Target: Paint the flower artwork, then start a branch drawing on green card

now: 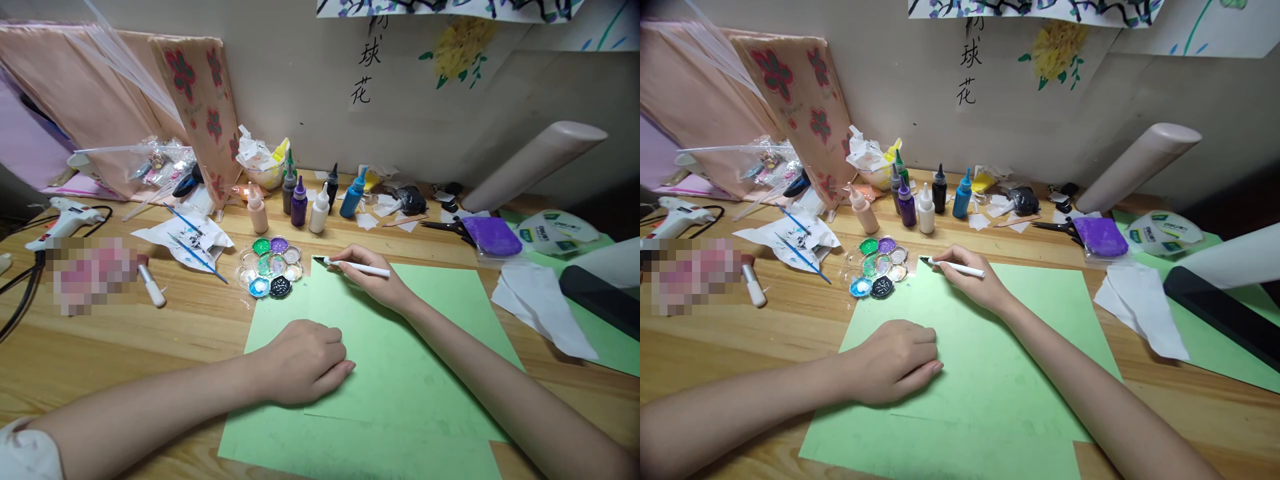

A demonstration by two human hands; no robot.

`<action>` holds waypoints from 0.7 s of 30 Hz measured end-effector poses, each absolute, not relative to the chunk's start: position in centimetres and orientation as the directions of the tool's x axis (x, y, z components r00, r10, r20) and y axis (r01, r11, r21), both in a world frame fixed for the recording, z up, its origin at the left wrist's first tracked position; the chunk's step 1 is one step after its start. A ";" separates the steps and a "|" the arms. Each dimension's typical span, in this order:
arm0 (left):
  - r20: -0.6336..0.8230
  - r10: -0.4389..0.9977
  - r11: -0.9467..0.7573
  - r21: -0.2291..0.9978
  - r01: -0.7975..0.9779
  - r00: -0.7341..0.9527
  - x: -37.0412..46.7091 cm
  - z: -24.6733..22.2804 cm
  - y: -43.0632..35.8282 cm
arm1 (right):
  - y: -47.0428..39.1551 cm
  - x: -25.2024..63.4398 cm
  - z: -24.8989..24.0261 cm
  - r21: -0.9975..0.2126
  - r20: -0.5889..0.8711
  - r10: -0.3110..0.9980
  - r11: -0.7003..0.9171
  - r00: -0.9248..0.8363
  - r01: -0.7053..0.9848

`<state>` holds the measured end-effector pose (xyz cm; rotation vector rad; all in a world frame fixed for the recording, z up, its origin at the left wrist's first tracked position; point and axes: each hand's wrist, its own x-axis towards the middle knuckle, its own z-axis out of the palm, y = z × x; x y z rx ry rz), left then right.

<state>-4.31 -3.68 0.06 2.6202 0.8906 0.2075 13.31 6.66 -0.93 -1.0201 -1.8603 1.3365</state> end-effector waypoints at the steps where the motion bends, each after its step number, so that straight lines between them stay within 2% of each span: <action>1: 0.022 0.612 -0.735 0.385 0.559 0.790 -4.3 0.1 -3.7 | 6.6 13.3 -0.9 -0.953 0.042 0.861 0.187 -0.507 0.238; 21: 0.017 0.613 -0.734 0.383 0.561 0.790 -4.3 0.0 -3.7 | 6.6 13.2 -0.7 -0.959 0.039 0.870 0.172 -0.491 0.227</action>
